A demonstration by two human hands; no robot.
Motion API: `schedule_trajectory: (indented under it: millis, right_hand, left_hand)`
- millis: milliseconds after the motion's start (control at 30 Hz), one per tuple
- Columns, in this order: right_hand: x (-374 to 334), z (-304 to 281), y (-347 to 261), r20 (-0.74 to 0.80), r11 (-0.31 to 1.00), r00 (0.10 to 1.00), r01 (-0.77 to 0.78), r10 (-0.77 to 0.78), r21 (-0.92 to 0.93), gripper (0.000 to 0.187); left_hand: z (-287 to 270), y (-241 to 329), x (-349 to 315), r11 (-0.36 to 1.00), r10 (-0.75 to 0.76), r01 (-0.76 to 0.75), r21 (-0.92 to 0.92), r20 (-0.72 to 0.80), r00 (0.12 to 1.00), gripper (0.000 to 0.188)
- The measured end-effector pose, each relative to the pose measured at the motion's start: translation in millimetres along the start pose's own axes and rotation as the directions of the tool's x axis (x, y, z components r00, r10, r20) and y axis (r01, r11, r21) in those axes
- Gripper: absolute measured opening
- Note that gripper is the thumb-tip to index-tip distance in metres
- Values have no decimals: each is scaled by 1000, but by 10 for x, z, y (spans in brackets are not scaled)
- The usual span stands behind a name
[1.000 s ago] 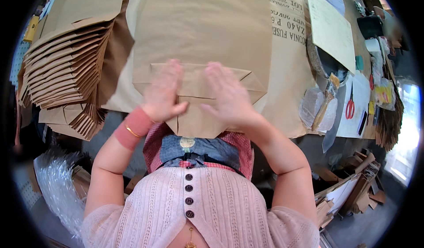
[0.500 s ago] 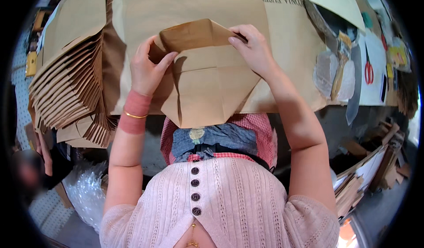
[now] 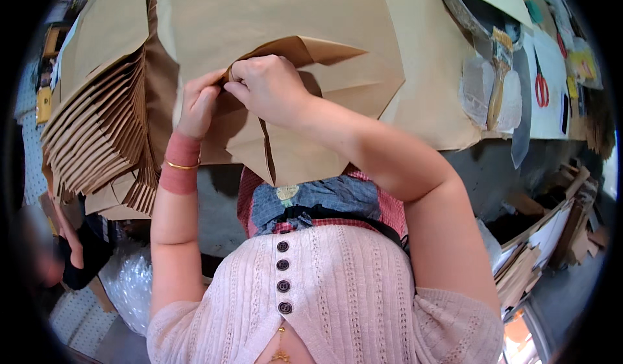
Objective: The person assembles flat brown paper bags by folding the bottom flaps and applying glue with a brush to secure them. They repeatedly pick up flat bags, fold the sides and bottom, apply adhesive, and press the flaps to form the bag structure.
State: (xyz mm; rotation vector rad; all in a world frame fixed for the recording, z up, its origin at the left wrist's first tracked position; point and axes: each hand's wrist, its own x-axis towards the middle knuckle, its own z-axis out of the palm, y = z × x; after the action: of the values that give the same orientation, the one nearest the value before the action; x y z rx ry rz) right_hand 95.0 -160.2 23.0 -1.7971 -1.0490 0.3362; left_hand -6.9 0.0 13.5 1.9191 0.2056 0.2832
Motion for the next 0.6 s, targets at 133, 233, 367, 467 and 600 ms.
schedule_trajectory:
  millis: [133,233,367,467,600]
  right_hand:
    - [-229,218,-36,-21,998,1000,13,-15,-66,22]
    - [-321,165,-75,64,958,996,84,-69,-273,18]
    - [11,-435,-386,7,769,932,302,-361,-563,15]
    - [301,-761,-64,521,738,852,381,-46,-558,28]
    - [-175,-742,-349,726,522,606,525,325,-672,44]
  left_hand:
    - [87,-73,437,982,-165,168,85,-39,986,27]
    - [214,-196,680,967,-171,149,206,92,981,28]
    - [137,-77,675,967,-244,227,118,160,956,32]
    - [72,-6,720,955,-274,245,168,182,944,31]
    - [122,-31,675,919,-124,104,380,29,992,22]
